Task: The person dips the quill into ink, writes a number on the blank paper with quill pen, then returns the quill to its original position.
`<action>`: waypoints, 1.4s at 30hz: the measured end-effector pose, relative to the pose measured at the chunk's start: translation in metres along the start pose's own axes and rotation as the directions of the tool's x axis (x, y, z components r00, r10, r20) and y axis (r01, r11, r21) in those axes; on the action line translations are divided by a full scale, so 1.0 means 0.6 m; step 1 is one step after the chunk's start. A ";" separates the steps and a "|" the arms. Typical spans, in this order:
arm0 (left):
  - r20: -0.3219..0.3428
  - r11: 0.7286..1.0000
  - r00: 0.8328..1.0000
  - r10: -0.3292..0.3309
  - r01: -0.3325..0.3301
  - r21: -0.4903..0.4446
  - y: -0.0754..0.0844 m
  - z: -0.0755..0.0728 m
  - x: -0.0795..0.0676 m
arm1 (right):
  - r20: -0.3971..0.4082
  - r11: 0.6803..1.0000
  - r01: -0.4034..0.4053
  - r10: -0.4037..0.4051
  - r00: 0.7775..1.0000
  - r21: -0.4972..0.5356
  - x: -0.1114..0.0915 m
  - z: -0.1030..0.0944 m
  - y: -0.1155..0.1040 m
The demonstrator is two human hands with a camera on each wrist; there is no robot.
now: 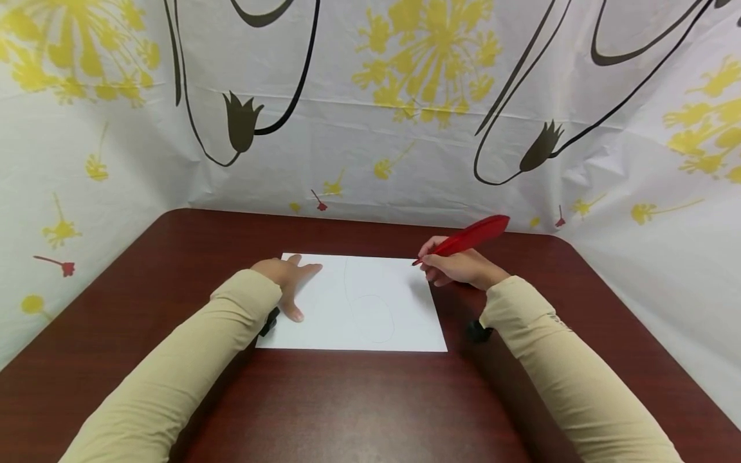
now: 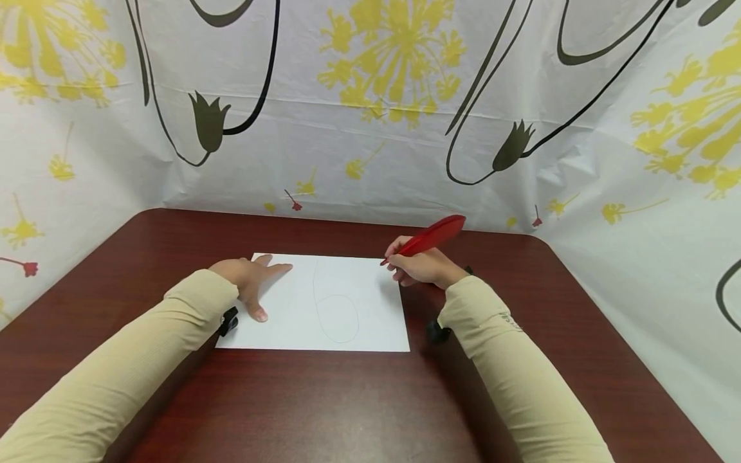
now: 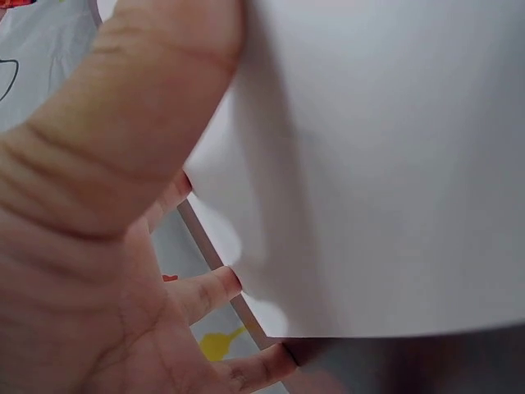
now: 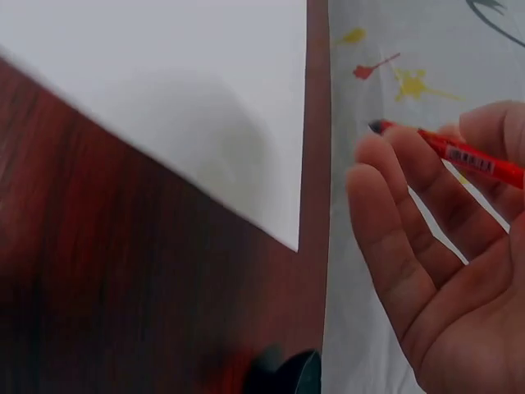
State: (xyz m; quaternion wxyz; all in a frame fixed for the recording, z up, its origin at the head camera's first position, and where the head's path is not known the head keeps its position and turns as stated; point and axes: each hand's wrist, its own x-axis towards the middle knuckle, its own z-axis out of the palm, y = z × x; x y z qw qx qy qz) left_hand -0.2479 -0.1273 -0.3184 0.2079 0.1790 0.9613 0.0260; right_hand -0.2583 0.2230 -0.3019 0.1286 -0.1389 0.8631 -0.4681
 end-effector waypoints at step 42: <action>0.020 1.000 1.000 0.018 -0.018 -0.002 0.000 -0.002 0.004 | -0.024 0.426 0.323 -0.633 0.774 -0.845 -0.094 -0.135 0.119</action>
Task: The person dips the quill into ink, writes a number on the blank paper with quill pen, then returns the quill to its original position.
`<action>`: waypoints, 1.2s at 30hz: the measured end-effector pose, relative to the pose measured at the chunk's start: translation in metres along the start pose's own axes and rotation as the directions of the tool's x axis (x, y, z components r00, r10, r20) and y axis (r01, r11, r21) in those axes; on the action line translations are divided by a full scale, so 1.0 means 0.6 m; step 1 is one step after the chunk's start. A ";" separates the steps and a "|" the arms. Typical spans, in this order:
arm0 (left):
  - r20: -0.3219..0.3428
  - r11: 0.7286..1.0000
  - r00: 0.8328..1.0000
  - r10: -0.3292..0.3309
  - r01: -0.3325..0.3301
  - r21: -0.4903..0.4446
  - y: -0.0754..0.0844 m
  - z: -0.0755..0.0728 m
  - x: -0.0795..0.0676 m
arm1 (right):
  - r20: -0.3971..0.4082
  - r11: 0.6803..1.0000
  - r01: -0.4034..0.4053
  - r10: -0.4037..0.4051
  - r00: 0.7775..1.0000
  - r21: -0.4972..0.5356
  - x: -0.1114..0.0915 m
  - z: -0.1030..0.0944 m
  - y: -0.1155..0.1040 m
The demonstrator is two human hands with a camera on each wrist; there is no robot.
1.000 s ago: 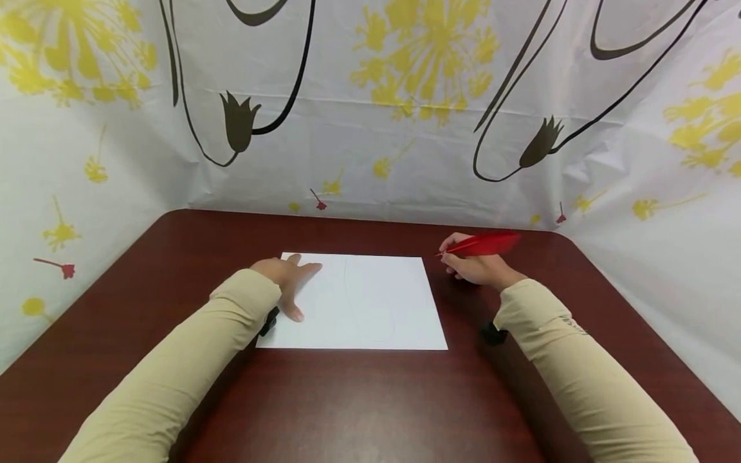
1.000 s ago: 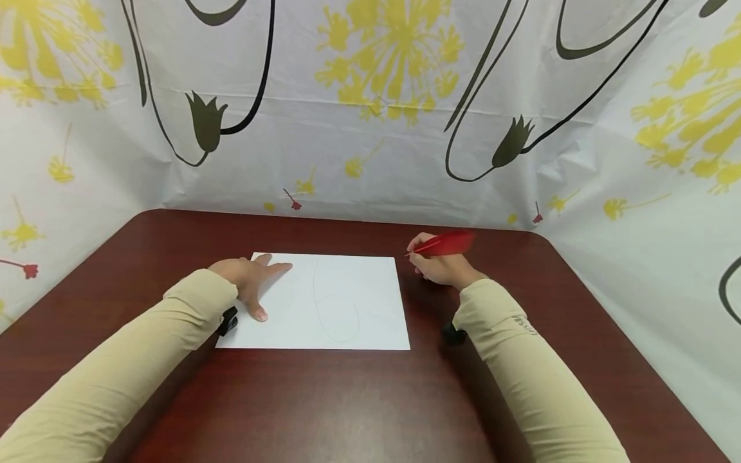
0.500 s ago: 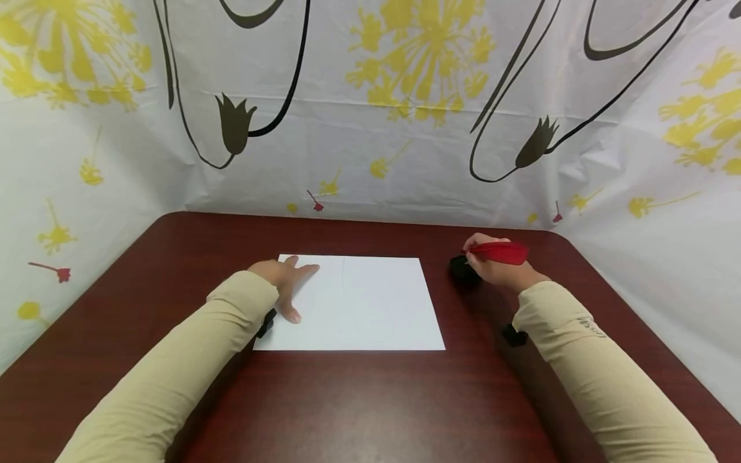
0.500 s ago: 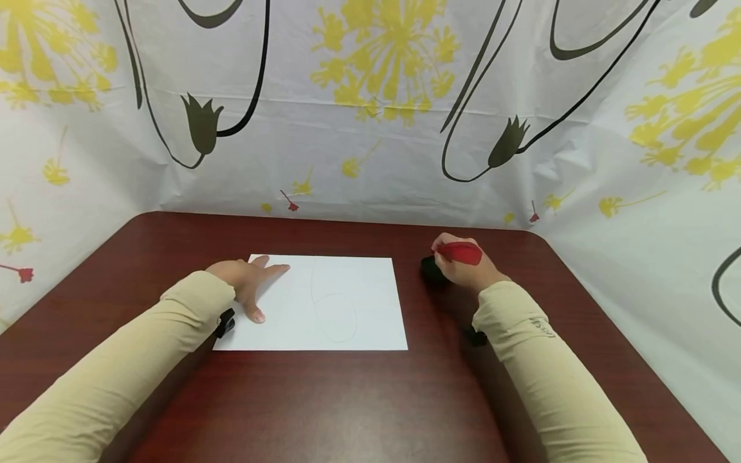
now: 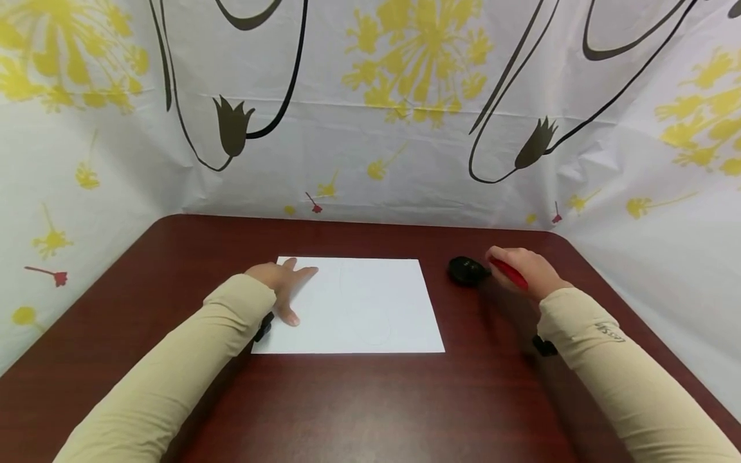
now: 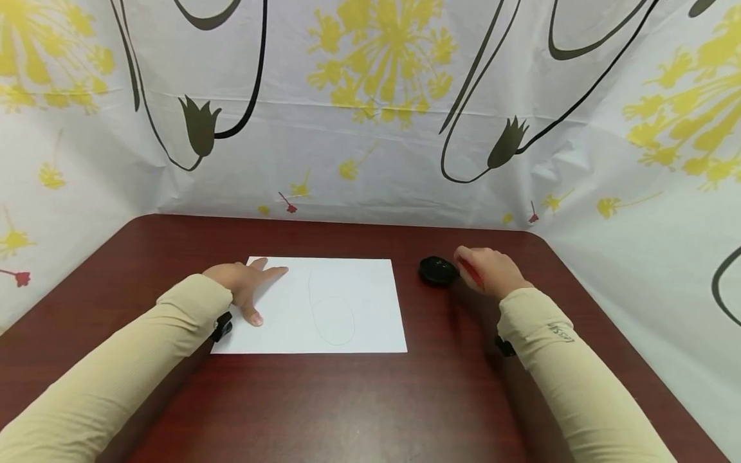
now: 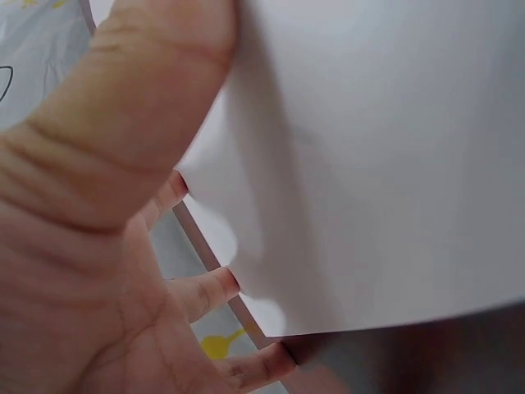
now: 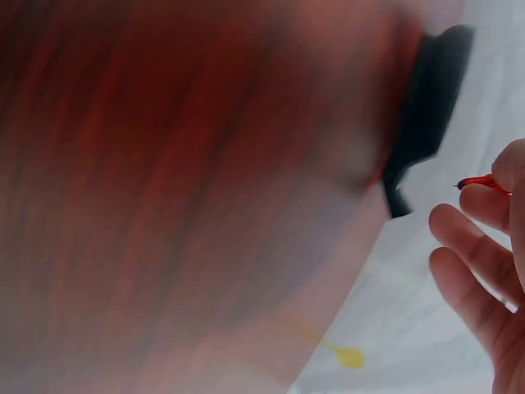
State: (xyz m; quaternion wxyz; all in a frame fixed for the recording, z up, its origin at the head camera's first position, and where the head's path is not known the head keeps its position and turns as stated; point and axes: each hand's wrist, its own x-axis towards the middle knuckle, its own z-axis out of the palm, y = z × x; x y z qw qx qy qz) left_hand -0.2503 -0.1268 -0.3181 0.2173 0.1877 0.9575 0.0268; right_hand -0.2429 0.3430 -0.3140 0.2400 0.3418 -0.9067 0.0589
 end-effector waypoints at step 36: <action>-0.012 1.000 1.000 0.007 -0.007 -0.007 0.001 -0.001 -0.005 | 0.148 0.941 0.130 -0.087 0.985 -0.314 -0.004 0.041 0.050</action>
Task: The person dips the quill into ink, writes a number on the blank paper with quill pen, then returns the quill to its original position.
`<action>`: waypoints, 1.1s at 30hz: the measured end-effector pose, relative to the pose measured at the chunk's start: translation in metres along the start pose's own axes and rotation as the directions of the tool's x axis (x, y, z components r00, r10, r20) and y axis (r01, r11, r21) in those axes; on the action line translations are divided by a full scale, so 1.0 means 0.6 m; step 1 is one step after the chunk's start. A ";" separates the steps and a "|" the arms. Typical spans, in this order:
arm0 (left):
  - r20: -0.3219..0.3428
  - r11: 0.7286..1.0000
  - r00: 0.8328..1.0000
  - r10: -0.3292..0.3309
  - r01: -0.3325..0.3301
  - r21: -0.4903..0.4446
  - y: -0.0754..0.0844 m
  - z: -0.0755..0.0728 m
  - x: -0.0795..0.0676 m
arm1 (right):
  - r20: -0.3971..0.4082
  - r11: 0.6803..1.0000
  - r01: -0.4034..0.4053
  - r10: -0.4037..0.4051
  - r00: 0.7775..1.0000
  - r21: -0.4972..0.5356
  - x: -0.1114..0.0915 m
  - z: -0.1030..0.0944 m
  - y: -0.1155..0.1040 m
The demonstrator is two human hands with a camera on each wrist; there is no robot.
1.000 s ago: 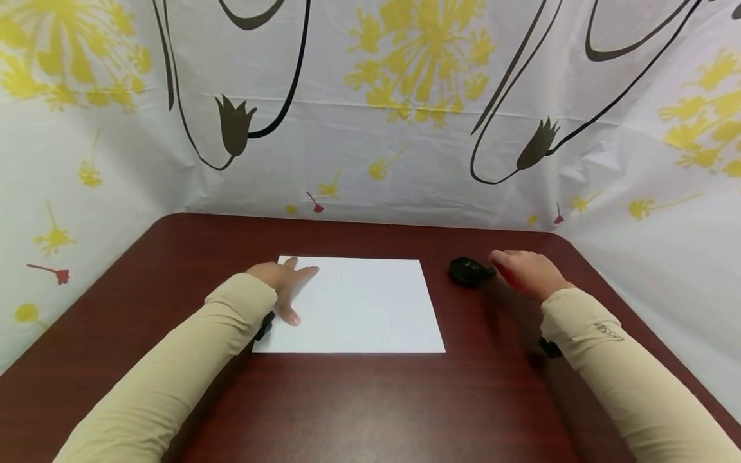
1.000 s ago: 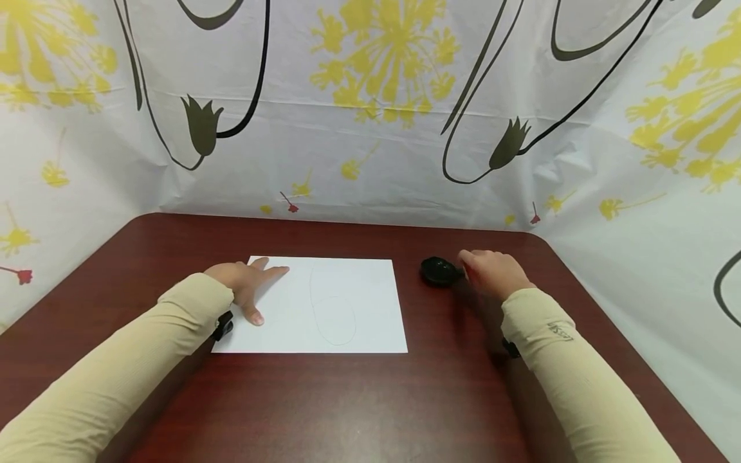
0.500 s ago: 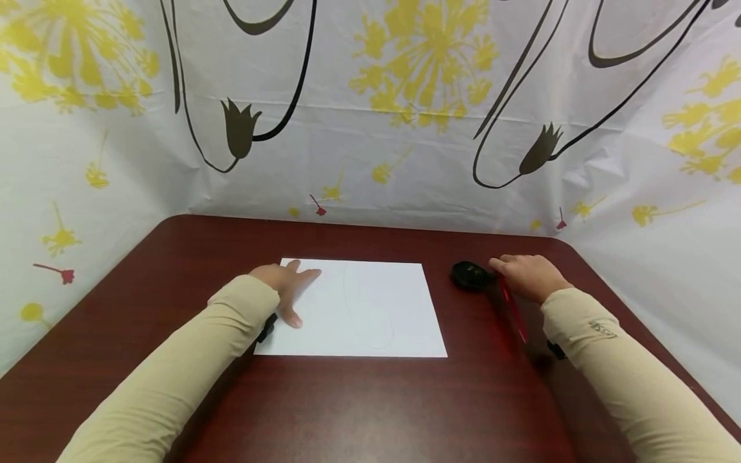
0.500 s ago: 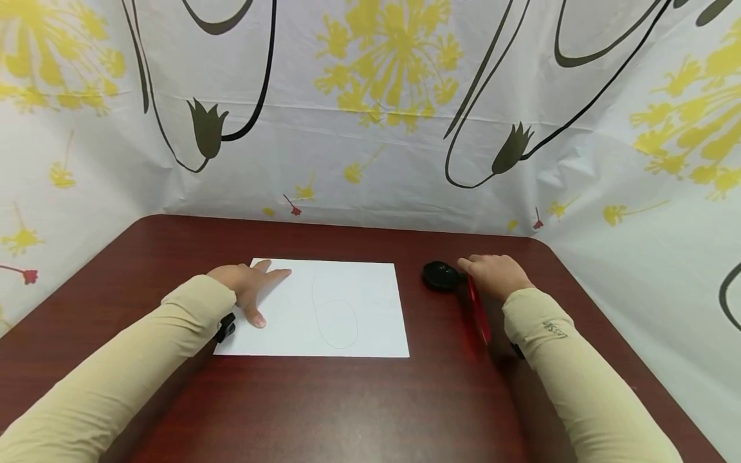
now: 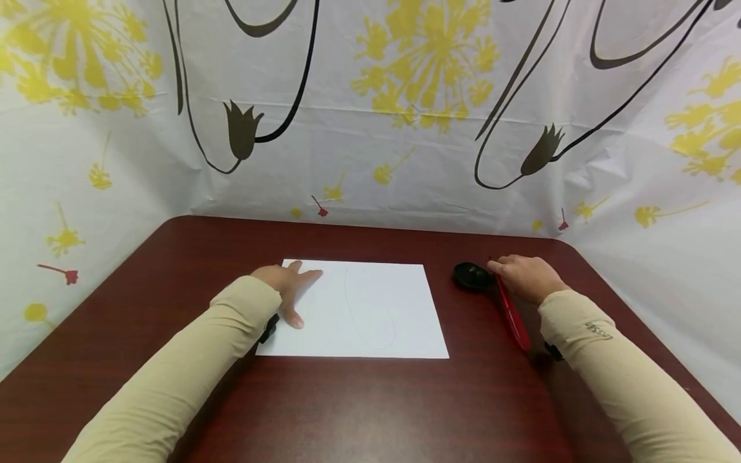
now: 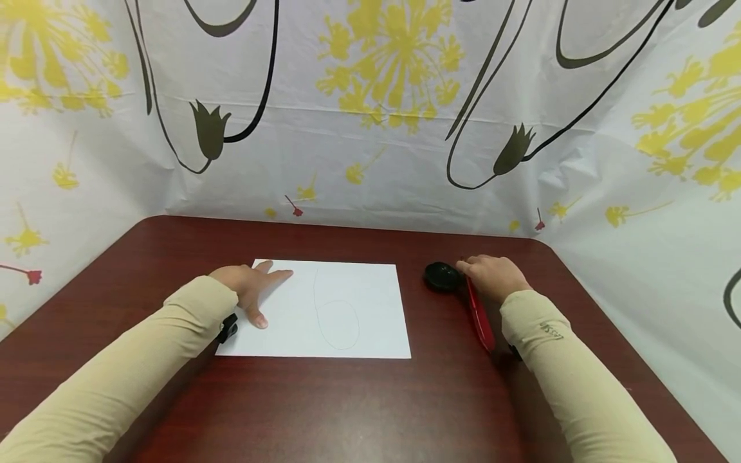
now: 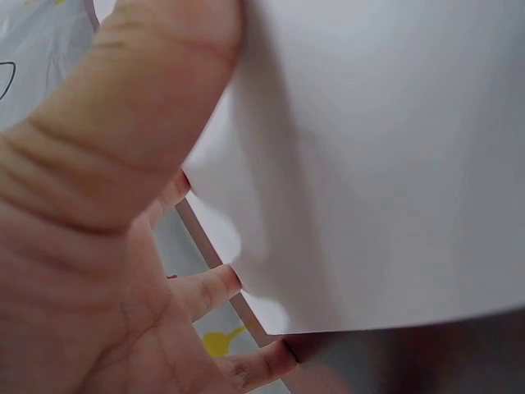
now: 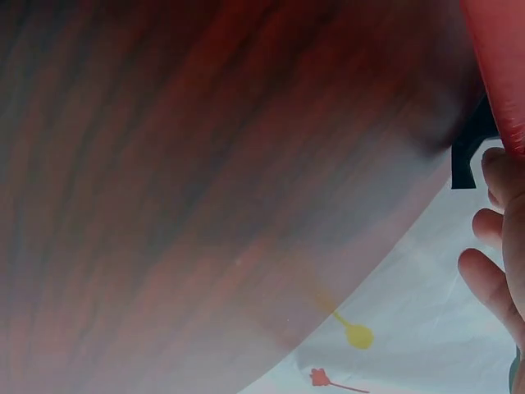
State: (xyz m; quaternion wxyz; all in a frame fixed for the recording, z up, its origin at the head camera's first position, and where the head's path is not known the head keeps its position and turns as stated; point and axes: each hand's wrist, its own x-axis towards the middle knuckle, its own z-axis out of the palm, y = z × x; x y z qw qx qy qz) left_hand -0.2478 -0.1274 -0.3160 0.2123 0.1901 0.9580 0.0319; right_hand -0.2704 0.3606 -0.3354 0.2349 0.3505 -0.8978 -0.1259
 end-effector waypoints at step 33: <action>-0.127 0.974 0.969 0.210 -0.219 -0.061 -0.030 0.029 -0.013 | 0.113 0.999 -0.047 0.049 0.992 -0.020 0.001 -0.008 -0.011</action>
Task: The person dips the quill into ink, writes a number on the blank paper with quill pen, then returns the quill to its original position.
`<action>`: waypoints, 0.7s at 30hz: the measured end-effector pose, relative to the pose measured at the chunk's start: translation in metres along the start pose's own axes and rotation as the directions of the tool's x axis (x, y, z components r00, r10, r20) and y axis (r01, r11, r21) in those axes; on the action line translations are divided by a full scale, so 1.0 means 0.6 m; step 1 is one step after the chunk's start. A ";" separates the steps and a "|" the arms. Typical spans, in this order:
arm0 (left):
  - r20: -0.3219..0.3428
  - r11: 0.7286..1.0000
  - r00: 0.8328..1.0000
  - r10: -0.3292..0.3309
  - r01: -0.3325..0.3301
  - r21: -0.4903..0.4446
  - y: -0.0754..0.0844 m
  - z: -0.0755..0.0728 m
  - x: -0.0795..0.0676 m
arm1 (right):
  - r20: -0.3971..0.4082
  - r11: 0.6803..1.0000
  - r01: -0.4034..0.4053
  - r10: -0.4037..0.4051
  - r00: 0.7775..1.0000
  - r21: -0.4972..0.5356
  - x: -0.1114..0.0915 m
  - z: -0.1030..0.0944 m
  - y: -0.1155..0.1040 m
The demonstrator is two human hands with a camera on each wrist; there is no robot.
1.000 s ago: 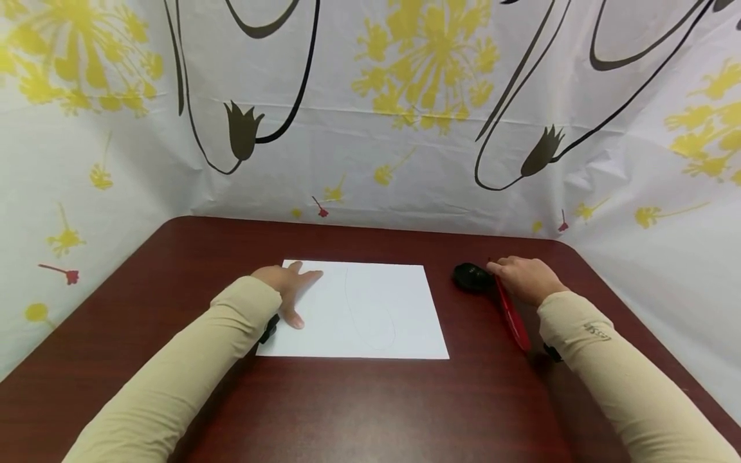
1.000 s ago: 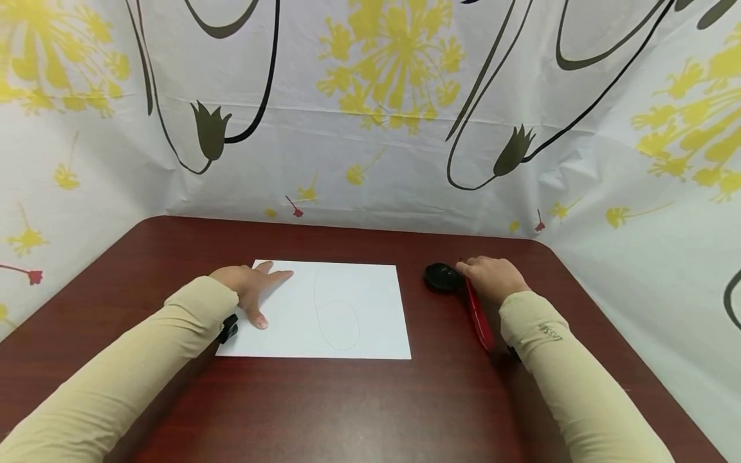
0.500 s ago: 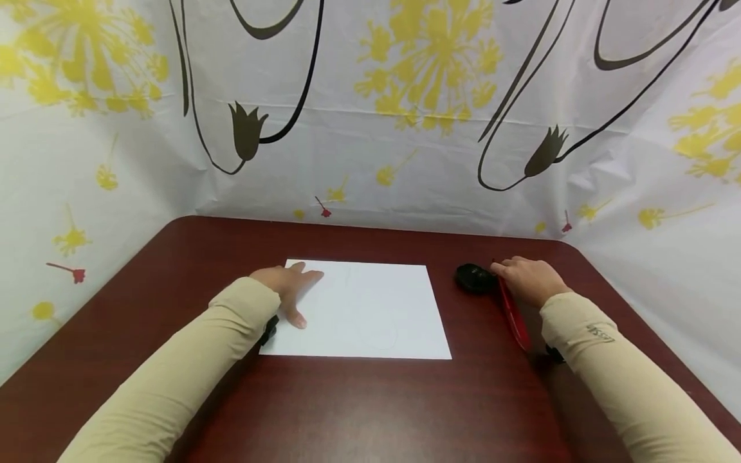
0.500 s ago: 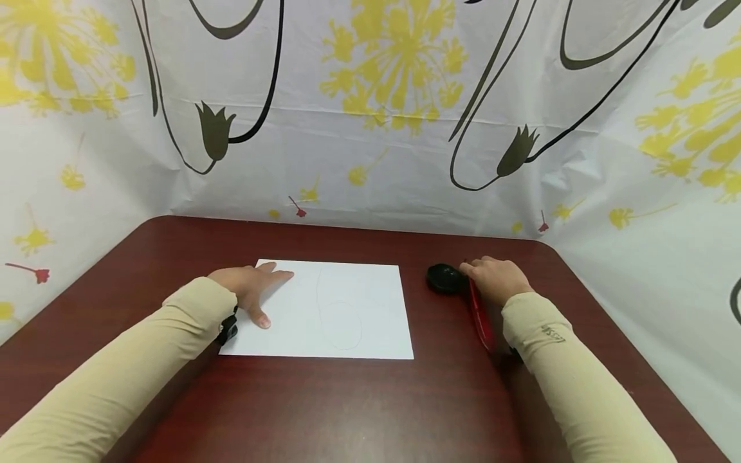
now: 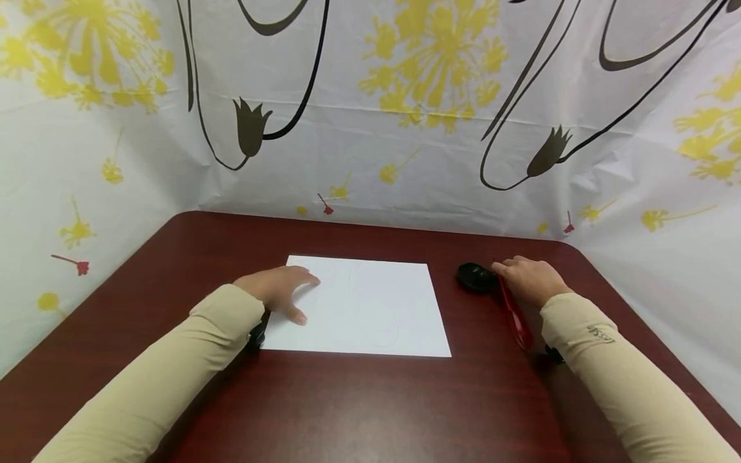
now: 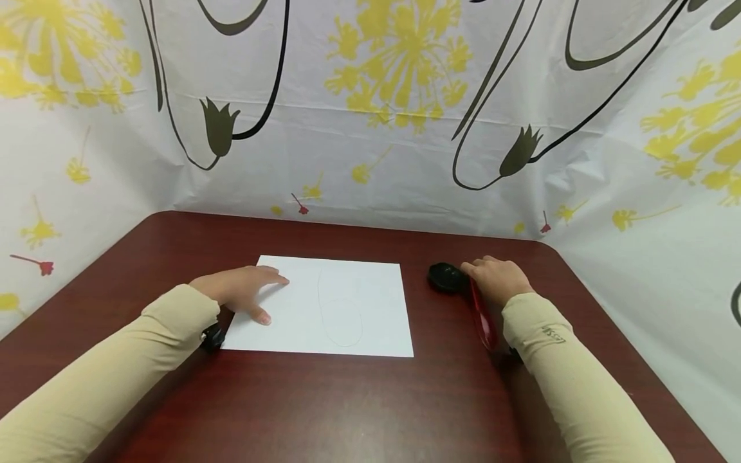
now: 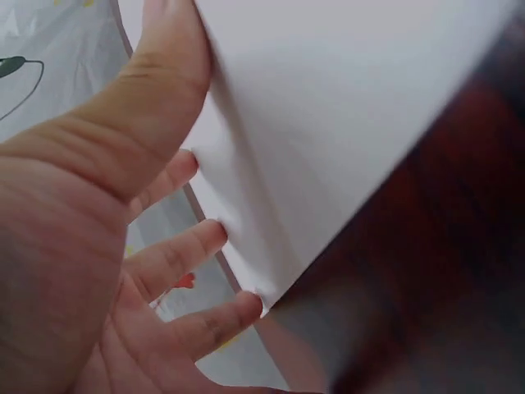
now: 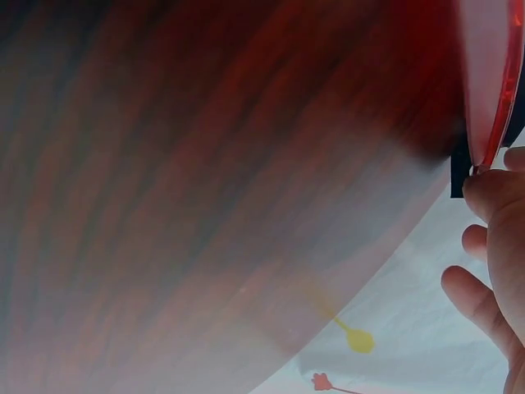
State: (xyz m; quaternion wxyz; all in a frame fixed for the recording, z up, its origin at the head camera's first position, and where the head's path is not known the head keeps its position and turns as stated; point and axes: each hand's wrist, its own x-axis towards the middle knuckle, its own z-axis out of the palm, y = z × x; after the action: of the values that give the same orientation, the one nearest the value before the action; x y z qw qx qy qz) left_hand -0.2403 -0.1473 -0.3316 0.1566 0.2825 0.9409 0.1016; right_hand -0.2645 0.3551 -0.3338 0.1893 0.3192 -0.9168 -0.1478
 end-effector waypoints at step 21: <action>-0.446 0.998 0.893 -0.065 0.057 -0.031 0.001 0.006 -0.071 | -0.112 0.900 -0.268 0.323 0.940 0.344 -0.019 -0.033 -0.025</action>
State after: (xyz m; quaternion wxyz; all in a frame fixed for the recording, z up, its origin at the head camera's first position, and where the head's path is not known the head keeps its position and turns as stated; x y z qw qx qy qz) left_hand -0.2049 -0.1704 -0.3245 -0.0577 0.2206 0.9592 0.1670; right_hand -0.2396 0.3486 -0.3253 0.2303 0.2138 -0.9473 0.0622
